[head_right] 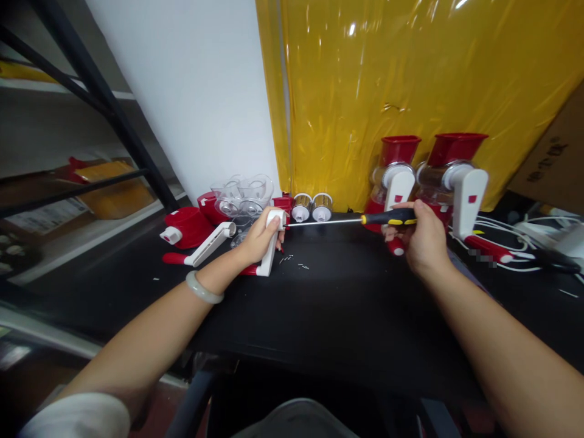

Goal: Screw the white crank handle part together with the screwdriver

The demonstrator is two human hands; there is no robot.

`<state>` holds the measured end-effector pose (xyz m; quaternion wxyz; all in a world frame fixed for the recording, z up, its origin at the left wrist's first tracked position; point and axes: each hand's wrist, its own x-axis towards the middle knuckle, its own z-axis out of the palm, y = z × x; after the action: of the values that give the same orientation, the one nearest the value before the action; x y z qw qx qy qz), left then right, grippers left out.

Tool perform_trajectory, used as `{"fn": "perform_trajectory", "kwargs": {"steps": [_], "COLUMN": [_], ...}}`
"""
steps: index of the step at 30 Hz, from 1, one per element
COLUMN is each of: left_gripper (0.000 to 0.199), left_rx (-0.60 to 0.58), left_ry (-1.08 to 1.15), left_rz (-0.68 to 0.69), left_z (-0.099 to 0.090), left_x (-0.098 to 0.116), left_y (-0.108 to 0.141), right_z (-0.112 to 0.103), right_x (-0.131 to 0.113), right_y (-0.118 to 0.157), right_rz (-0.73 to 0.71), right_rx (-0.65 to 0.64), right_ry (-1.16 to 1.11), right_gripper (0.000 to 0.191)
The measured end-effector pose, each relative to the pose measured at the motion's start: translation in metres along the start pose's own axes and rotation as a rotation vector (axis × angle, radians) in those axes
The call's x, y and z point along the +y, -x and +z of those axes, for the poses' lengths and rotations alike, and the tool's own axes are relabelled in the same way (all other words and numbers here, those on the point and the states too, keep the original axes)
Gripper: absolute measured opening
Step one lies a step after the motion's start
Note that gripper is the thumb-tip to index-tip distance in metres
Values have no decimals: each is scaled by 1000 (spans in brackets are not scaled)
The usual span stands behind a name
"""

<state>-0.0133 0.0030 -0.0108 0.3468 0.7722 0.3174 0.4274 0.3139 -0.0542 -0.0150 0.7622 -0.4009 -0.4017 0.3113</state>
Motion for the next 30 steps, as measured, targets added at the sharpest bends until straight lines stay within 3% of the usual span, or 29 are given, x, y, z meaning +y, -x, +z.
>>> {"fn": "perform_trajectory", "kwargs": {"steps": [18,25,30], "left_gripper": [36,38,36], "left_rx": [-12,-8,-7], "left_ry": [17,18,11], "left_rz": [-19,-18,-18], "left_z": [-2,-1,-1], "left_x": [-2,-2,-2], "left_y": [-1,-1,0], "right_z": [1,0,1], "right_x": [-1,-4,-6], "right_y": [2,1,1], "right_rz": [-23,0,1], "right_rx": [-10,-22,-30], "right_ry": [30,-14,-37], "right_gripper": [37,23,24]}}
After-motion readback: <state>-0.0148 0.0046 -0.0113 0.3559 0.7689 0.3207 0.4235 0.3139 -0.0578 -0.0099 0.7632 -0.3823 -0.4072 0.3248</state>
